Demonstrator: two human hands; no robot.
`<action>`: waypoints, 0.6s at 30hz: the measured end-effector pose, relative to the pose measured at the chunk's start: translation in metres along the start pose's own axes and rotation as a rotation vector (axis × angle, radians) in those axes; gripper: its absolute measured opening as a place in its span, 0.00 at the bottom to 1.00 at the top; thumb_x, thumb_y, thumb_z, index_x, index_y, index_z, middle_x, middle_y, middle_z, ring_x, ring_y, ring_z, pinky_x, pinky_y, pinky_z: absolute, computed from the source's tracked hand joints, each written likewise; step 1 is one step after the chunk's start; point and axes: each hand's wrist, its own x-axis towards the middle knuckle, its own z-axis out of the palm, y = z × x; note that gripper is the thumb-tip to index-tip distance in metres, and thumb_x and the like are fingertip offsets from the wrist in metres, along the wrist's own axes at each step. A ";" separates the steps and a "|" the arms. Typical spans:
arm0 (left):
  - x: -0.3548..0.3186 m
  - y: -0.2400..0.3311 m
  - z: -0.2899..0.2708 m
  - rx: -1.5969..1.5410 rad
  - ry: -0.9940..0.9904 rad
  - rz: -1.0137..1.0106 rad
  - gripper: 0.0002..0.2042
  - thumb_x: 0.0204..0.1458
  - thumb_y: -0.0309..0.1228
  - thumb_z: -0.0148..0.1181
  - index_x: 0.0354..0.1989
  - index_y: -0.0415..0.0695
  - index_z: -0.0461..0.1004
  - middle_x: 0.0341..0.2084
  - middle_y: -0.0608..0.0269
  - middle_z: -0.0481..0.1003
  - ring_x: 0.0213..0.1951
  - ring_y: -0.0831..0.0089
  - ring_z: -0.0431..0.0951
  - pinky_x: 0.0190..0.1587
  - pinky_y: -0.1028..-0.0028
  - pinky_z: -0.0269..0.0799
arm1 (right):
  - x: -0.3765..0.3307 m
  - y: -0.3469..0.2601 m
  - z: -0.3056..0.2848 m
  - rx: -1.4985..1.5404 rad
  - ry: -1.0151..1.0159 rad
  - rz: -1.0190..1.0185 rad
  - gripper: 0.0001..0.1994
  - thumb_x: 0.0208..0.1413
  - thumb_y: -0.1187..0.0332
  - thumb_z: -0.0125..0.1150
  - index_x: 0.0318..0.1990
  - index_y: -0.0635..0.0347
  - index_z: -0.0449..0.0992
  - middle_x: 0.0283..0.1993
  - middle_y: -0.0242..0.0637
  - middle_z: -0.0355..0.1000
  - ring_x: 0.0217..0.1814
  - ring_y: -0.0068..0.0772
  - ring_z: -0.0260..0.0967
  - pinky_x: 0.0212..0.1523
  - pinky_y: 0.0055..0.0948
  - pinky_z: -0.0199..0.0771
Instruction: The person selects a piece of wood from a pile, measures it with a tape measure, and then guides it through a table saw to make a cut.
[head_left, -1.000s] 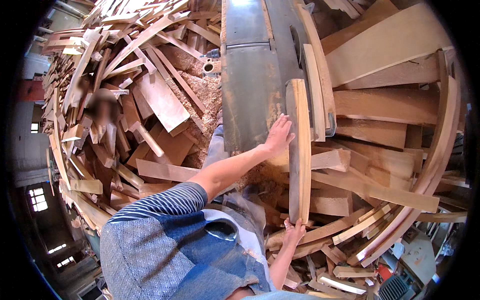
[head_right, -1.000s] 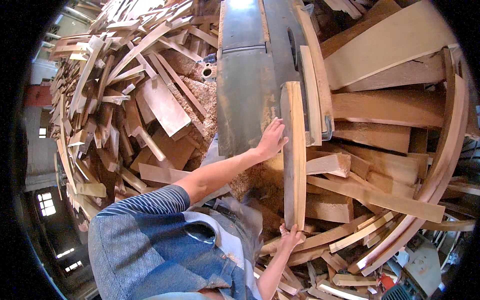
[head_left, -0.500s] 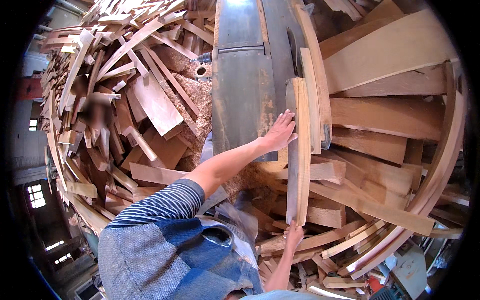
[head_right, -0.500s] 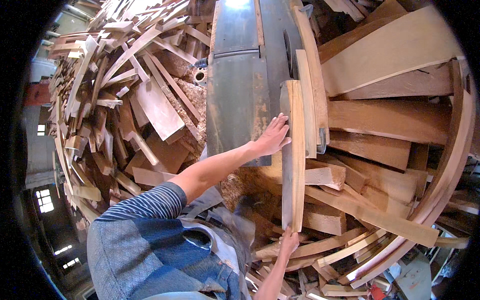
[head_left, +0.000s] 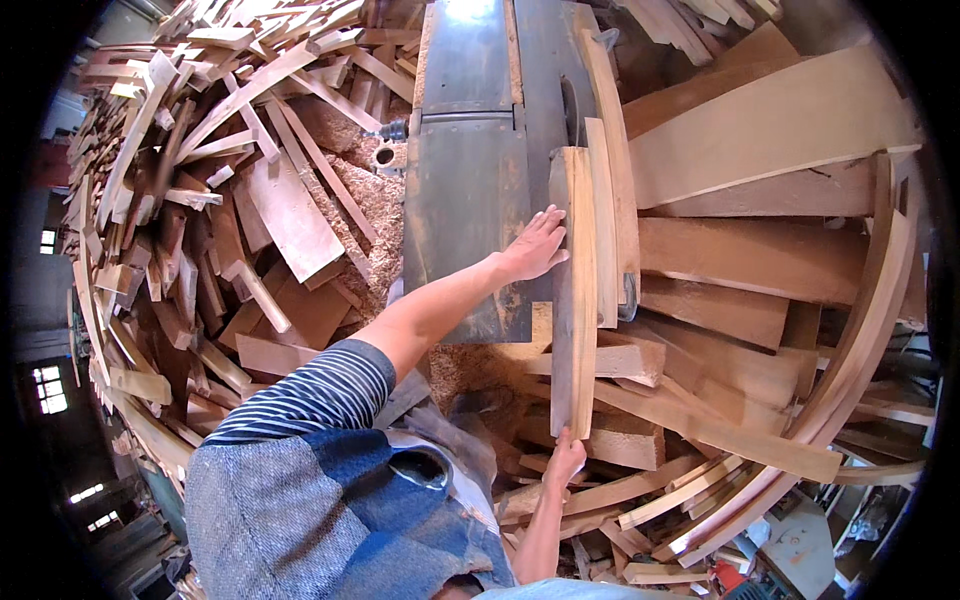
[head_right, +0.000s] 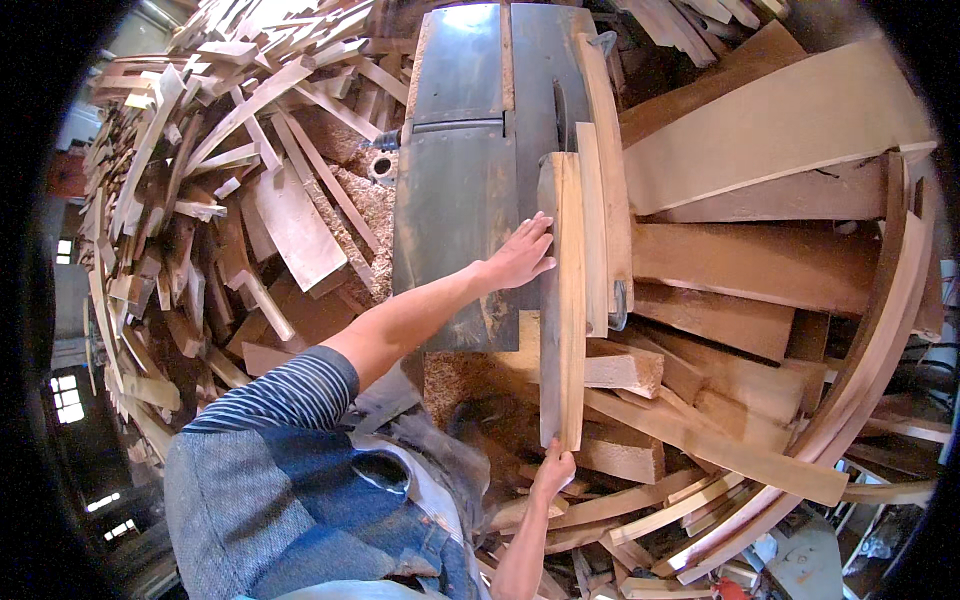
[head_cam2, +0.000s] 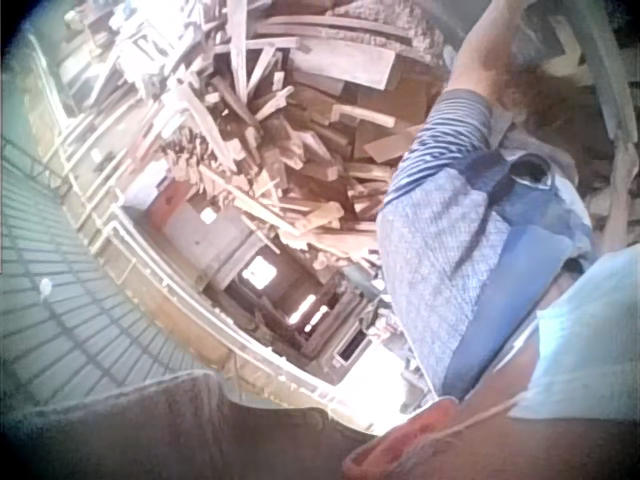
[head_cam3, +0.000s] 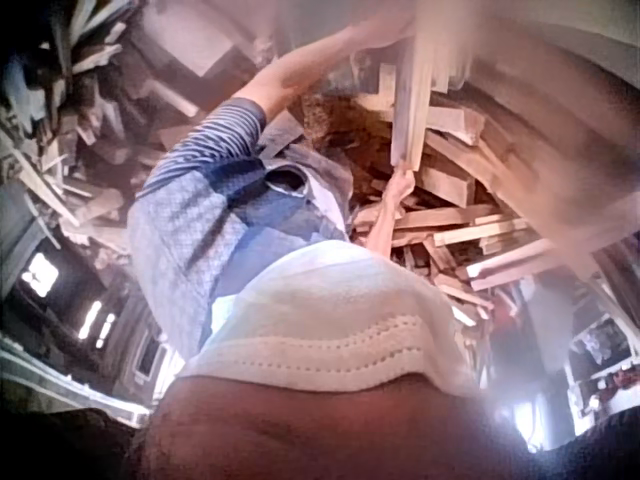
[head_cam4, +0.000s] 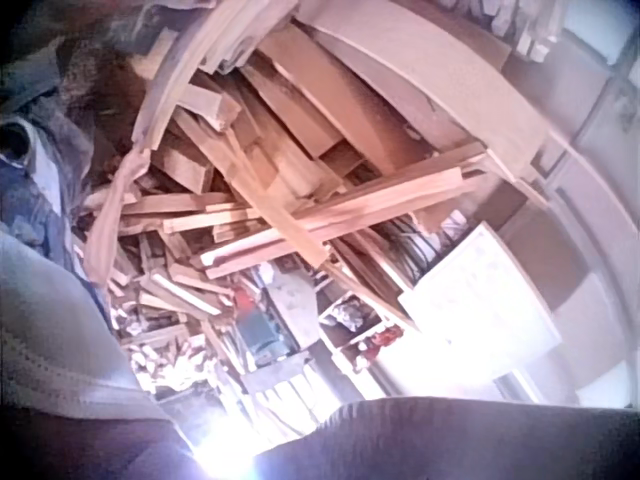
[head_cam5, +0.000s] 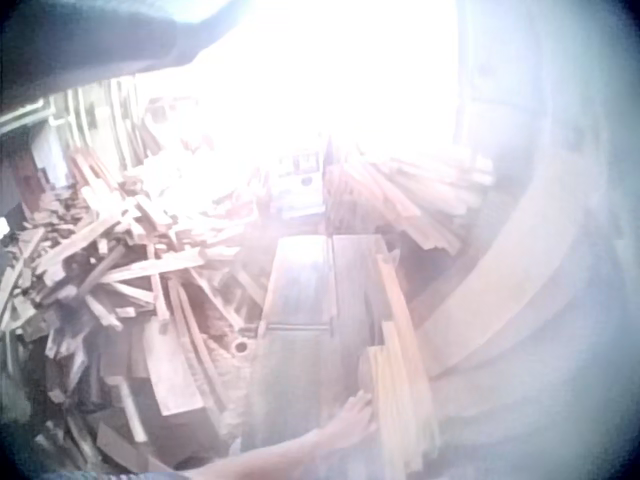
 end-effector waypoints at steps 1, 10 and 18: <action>0.002 -0.001 0.000 0.010 -0.002 0.014 0.22 0.63 0.39 0.58 0.53 0.28 0.69 0.69 0.34 0.57 0.75 0.38 0.49 0.76 0.49 0.47 | 0.001 -0.002 0.000 0.005 0.007 0.003 0.23 0.65 0.58 0.65 0.23 0.66 0.71 0.20 0.27 0.64 0.21 0.21 0.56 0.21 0.30 0.55; 0.005 0.003 -0.006 0.025 0.013 -0.022 0.22 0.62 0.38 0.58 0.52 0.28 0.70 0.69 0.34 0.58 0.74 0.38 0.52 0.76 0.48 0.48 | 0.008 -0.006 0.008 -0.002 0.020 -0.042 0.22 0.65 0.60 0.65 0.21 0.62 0.70 0.18 0.26 0.62 0.19 0.18 0.54 0.19 0.28 0.51; -0.005 0.015 -0.007 -0.010 -0.020 -0.008 0.24 0.61 0.40 0.60 0.53 0.28 0.70 0.69 0.32 0.57 0.74 0.37 0.52 0.75 0.46 0.51 | 0.019 -0.005 0.016 -0.001 0.002 -0.052 0.22 0.65 0.60 0.65 0.21 0.63 0.69 0.19 0.27 0.63 0.20 0.21 0.55 0.21 0.31 0.54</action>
